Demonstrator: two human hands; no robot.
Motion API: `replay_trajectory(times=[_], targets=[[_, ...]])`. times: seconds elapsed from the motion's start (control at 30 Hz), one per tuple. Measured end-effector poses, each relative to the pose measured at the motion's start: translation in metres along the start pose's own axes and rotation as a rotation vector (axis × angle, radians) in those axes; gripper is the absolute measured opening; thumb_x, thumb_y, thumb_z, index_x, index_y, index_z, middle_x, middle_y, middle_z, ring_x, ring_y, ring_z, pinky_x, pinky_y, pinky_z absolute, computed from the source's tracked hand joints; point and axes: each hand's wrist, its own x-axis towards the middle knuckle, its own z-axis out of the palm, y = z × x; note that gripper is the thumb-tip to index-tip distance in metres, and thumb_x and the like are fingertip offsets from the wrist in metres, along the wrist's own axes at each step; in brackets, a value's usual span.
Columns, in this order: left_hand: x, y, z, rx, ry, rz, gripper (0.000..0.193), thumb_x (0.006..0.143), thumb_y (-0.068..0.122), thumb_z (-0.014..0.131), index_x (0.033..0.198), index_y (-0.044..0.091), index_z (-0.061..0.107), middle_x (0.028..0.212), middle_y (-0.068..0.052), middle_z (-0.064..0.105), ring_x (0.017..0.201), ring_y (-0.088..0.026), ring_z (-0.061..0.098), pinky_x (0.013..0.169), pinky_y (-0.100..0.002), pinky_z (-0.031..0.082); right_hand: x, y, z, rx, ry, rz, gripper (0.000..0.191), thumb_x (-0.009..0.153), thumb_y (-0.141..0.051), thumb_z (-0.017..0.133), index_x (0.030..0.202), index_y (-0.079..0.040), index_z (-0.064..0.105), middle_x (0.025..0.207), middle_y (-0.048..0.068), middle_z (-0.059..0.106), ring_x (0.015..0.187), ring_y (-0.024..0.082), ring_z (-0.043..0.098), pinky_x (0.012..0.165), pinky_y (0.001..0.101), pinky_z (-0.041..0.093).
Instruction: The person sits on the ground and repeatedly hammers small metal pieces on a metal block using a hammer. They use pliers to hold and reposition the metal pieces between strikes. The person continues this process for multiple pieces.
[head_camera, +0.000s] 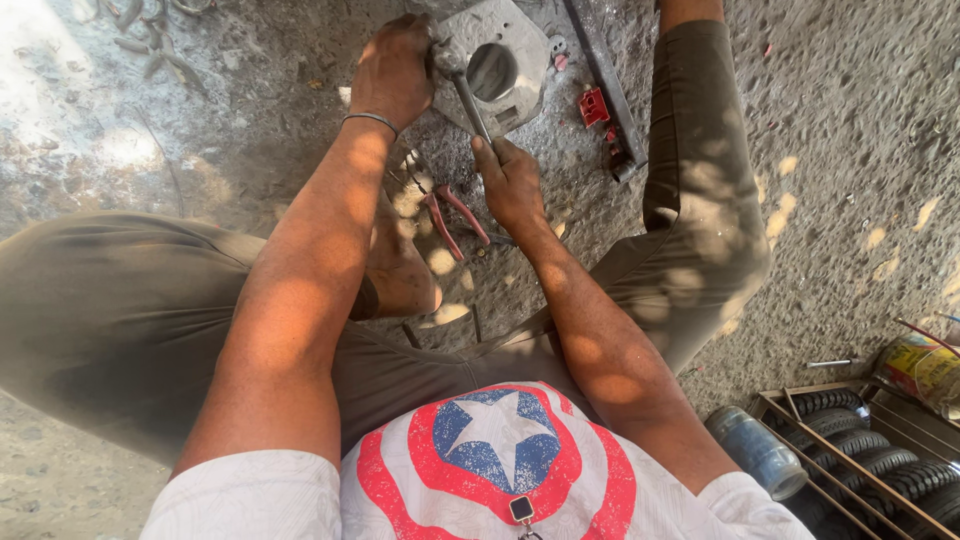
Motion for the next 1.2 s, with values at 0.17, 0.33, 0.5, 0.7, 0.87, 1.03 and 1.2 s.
replay_trajectory(times=[0.17,0.33,0.5,0.7,0.87,1.03,1.2], targets=[[0.002,-0.002,-0.004,-0.078,-0.129,-0.104,0.010,0.097,0.008,0.073,0.105,0.004,0.068,0.111,-0.015,0.069,0.104,-0.037,0.068,0.087,-0.050,0.057,-0.001,-0.005,-0.004,0.047,0.071,-0.063,0.048,0.109,-0.045,0.047,0.079,-0.011,0.062,0.065,0.001,0.054,0.052,0.010,0.043,0.045,0.0313,0.037],[0.004,-0.001,-0.006,-0.071,-0.124,-0.124,0.010,0.095,0.009,0.075,0.100,0.004,0.069,0.109,-0.014,0.069,0.099,-0.037,0.069,0.083,-0.049,0.059,-0.004,-0.009,-0.003,0.153,0.146,-0.264,0.048,0.111,-0.047,0.042,0.083,-0.012,0.060,0.067,-0.002,0.057,0.051,0.007,0.046,0.043,0.0282,0.038],[0.004,0.000,-0.006,-0.036,-0.053,-0.040,0.012,0.089,0.012,0.080,0.094,0.006,0.071,0.105,-0.013,0.071,0.099,-0.039,0.068,0.084,-0.050,0.057,-0.002,-0.010,0.001,0.158,-0.025,0.069,0.051,0.111,-0.047,0.046,0.077,-0.011,0.060,0.063,0.000,0.052,0.053,0.011,0.043,0.047,0.0310,0.036],[0.003,-0.001,-0.006,-0.124,-0.119,-0.100,0.013,0.093,0.010,0.076,0.103,0.005,0.070,0.112,-0.013,0.071,0.104,-0.036,0.069,0.090,-0.048,0.057,-0.003,-0.004,-0.006,0.280,0.062,-0.056,0.049,0.110,-0.046,0.044,0.078,-0.012,0.059,0.063,-0.002,0.050,0.051,0.010,0.043,0.041,0.0292,0.034],[0.002,0.000,-0.006,-0.083,-0.096,-0.119,0.017,0.094,0.013,0.076,0.106,0.003,0.070,0.115,-0.018,0.070,0.104,-0.041,0.066,0.088,-0.050,0.055,-0.003,-0.001,0.003,0.316,0.094,-0.110,0.046,0.110,-0.043,0.042,0.078,-0.012,0.055,0.062,-0.002,0.049,0.049,0.009,0.041,0.038,0.0278,0.032],[0.001,0.000,-0.007,-0.069,-0.091,-0.085,0.019,0.088,0.008,0.074,0.106,0.002,0.068,0.119,-0.019,0.068,0.109,-0.043,0.064,0.093,-0.052,0.052,0.001,0.004,0.010,0.201,-0.029,0.153,0.054,0.110,-0.049,0.046,0.073,-0.011,0.056,0.063,0.000,0.048,0.056,0.011,0.044,0.050,0.0298,0.039],[0.000,0.000,-0.007,-0.048,-0.123,-0.074,0.017,0.096,0.004,0.072,0.112,0.003,0.067,0.124,-0.018,0.067,0.117,-0.040,0.063,0.100,-0.051,0.052,0.001,0.007,0.009,0.338,-0.013,0.098,0.052,0.107,-0.050,0.049,0.072,-0.013,0.058,0.064,-0.001,0.050,0.058,0.011,0.045,0.053,0.0308,0.040]])
